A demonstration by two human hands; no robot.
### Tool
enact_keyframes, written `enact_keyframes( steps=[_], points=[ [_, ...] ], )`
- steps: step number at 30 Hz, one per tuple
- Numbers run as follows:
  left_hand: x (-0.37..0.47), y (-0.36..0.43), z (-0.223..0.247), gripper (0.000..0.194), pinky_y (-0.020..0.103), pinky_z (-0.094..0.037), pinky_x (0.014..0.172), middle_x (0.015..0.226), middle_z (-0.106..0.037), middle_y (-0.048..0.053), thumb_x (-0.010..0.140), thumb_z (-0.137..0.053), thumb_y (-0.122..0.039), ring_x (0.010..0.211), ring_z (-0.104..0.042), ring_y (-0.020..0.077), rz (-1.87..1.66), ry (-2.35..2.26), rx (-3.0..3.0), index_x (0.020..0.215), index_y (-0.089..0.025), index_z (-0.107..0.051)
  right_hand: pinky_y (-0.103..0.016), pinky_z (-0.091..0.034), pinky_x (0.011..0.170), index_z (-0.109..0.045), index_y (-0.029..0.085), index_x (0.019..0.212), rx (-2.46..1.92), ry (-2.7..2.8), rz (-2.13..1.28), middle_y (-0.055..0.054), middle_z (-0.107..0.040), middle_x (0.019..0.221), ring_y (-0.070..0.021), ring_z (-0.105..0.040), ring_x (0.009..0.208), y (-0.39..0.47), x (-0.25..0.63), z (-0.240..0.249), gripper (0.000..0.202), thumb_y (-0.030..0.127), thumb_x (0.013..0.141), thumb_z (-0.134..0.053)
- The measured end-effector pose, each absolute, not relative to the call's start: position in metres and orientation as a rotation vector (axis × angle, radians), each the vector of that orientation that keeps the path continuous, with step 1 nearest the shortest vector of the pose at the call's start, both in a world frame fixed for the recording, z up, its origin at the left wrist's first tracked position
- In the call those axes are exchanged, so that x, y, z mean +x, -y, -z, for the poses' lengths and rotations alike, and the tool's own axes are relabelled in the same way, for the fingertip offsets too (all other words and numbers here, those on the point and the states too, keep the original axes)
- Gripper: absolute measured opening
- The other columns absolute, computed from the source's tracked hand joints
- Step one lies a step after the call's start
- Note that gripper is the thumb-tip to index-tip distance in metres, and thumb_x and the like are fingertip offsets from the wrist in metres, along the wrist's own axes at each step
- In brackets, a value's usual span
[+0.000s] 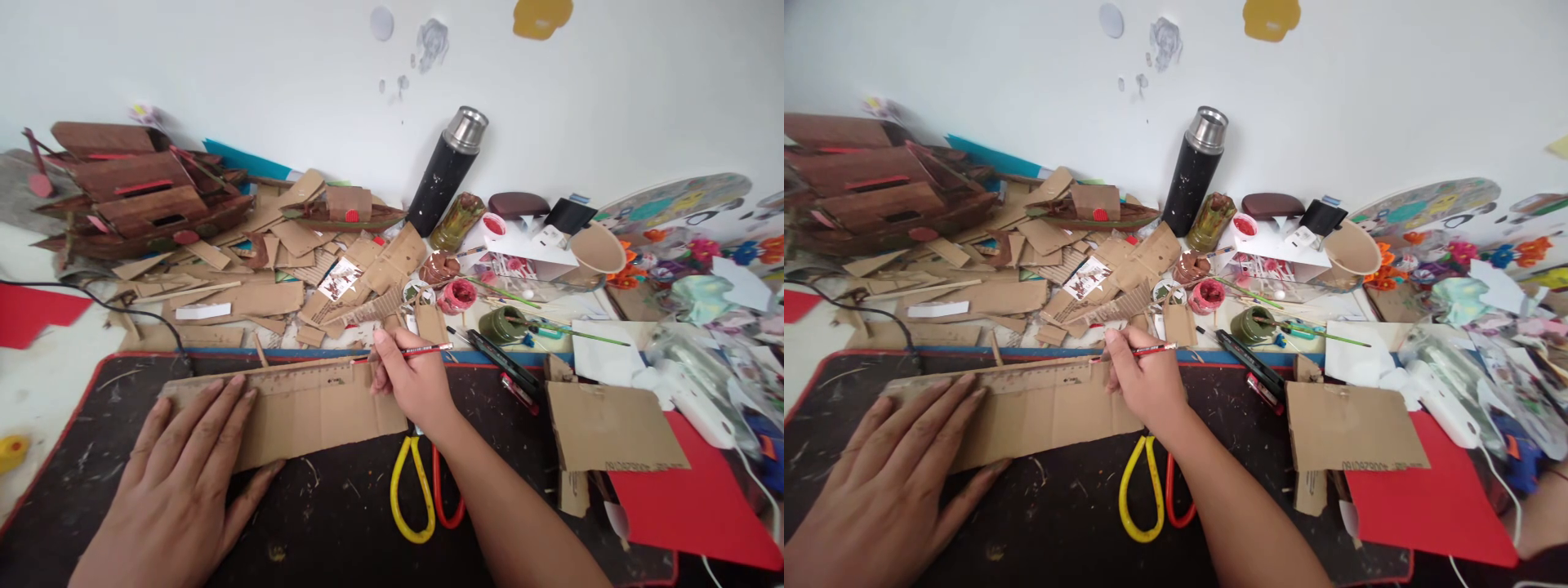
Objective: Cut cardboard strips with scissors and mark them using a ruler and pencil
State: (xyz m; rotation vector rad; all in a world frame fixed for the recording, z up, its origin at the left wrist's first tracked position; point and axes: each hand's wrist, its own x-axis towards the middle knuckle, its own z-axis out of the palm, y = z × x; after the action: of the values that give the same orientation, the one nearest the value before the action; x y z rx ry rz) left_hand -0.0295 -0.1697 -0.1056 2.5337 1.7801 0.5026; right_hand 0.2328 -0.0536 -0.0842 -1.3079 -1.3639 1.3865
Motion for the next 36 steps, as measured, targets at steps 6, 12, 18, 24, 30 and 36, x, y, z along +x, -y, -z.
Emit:
enact_keyframes(
  steps=[6, 12, 18, 24, 30, 36],
  points=[
    [-0.0295, 0.1700, 0.1044, 0.086, 0.071, -0.022, 0.129, 0.175, -0.036, 0.020, 0.104, -0.045, -0.054, 0.158, -0.036, 0.0453, -0.502, -1.789, 2.521, 0.174, -0.014, -0.015, -0.020, -0.047, 0.045, -0.062, 0.022, 0.081, -1.307, 1.353, -1.392, 0.004, -0.059, 0.054, -0.0126, -0.063, 0.046, 0.0537, 0.2322, 0.0833, 0.050, 0.066, 0.103, -0.058],
    [-0.0299, 0.1710, 0.1057, 0.086, 0.072, -0.022, 0.129, 0.177, -0.032, 0.019, 0.104, -0.045, -0.053, 0.158, -0.035, 0.0457, -0.494, -1.787, 2.526, 0.175, -0.014, -0.014, -0.020, -0.047, 0.045, -0.062, 0.022, 0.081, -1.321, 1.351, -1.390, 0.005, -0.058, 0.053, -0.0124, -0.063, 0.046, 0.0538, 0.2327, 0.0841, 0.048, 0.063, 0.104, -0.057],
    [-0.0298, 0.1706, 0.1056, 0.087, 0.072, -0.023, 0.129, 0.178, -0.030, 0.016, 0.104, -0.045, -0.054, 0.157, -0.037, 0.0452, -0.496, -1.792, 2.519, 0.175, -0.017, -0.012, -0.020, -0.047, 0.044, -0.062, 0.022, 0.080, -1.326, 1.343, -1.395, 0.005, -0.058, 0.054, -0.0126, -0.063, 0.046, 0.0533, 0.2314, 0.0822, 0.048, 0.064, 0.103, -0.058],
    [-0.0292, 0.1705, 0.1057, 0.086, 0.072, -0.023, 0.129, 0.178, -0.032, 0.017, 0.104, -0.044, -0.053, 0.157, -0.037, 0.0454, -0.500, -1.794, 2.520, 0.175, -0.016, -0.012, -0.021, -0.048, 0.046, -0.063, 0.022, 0.081, -1.332, 1.352, -1.384, 0.004, -0.059, 0.054, -0.0132, -0.064, 0.047, 0.0536, 0.2317, 0.0820, 0.049, 0.066, 0.103, -0.057],
    [-0.0286, 0.1690, 0.1045, 0.086, 0.072, -0.023, 0.129, 0.177, -0.033, 0.019, 0.104, -0.045, -0.051, 0.157, -0.037, 0.0457, -0.514, -1.787, 2.539, 0.175, -0.014, -0.013, -0.021, -0.048, 0.045, -0.063, 0.022, 0.081, -1.319, 1.330, -1.400, 0.005, -0.059, 0.052, -0.0131, -0.062, 0.046, 0.0539, 0.2322, 0.0836, 0.049, 0.066, 0.102, -0.058],
    [-0.0285, 0.1699, 0.1026, 0.085, 0.071, -0.025, 0.128, 0.170, -0.044, 0.020, 0.104, -0.045, -0.053, 0.150, -0.046, 0.0455, -0.496, -1.820, 2.557, 0.174, -0.016, -0.015, -0.020, -0.044, 0.041, -0.062, 0.022, 0.079, -1.292, 1.243, -1.432, 0.005, -0.055, 0.050, -0.0126, -0.060, 0.043, 0.0543, 0.2317, 0.0811, 0.053, 0.071, 0.098, -0.062]
  ],
)
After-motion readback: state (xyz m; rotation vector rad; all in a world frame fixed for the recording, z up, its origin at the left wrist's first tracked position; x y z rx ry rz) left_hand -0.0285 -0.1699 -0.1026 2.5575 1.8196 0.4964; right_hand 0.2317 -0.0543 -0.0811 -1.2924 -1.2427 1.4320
